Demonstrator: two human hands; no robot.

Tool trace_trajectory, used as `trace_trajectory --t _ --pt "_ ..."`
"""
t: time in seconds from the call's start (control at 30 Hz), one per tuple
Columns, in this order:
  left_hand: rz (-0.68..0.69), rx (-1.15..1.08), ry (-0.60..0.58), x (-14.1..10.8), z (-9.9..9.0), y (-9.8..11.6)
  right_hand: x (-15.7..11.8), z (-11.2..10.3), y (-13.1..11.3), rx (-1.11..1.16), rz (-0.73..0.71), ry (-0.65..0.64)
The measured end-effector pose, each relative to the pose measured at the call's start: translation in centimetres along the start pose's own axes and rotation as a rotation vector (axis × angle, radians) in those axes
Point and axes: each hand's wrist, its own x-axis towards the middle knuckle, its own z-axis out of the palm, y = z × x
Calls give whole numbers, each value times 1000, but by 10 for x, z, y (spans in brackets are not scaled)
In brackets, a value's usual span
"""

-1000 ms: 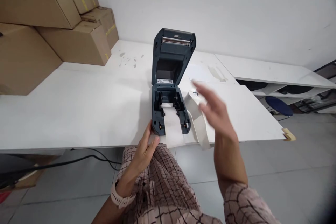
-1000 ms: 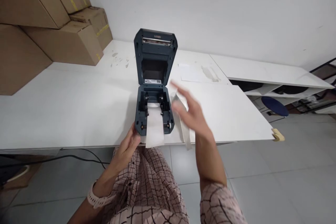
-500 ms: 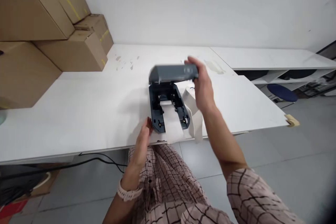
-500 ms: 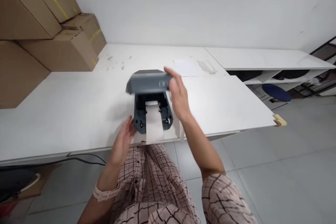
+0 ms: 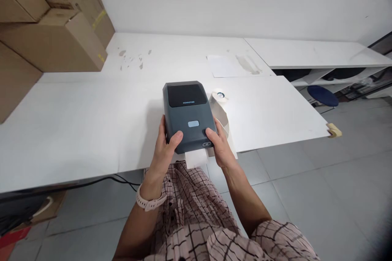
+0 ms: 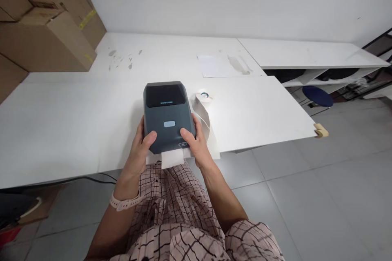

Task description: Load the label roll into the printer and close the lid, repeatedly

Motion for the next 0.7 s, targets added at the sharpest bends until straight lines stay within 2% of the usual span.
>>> trace_trajectory --t 0.2,0.23,0.3,0.37,0.4,0.43,0.5,0.6,0.67,0.7 --pt "80 52 0 8 -2 -1 0 4 6 94 -32 83" --pt "108 74 39 5 -1 -3 1 4 6 118 -28 91" --pt "238 154 267 -6 4 -12 1 5 6 165 -18 107" --pt "403 248 587 -25 10 -25 2 5 6 190 -15 119" --pt "449 276 654 -37 14 -31 2 5 6 196 -15 123" --pt "392 282 611 -48 17 -37 2 6 6 197 -18 129" --pt "161 239 400 -64 23 -45 2 7 7 186 -36 138" --pt "-157 38 80 -69 30 -42 1 10 9 157 -74 157" --pt "-259 -53 -49 -63 32 -34 0 10 10 138 -86 160" --pt "-270 -56 -71 -59 32 -29 0 10 11 129 -83 155"
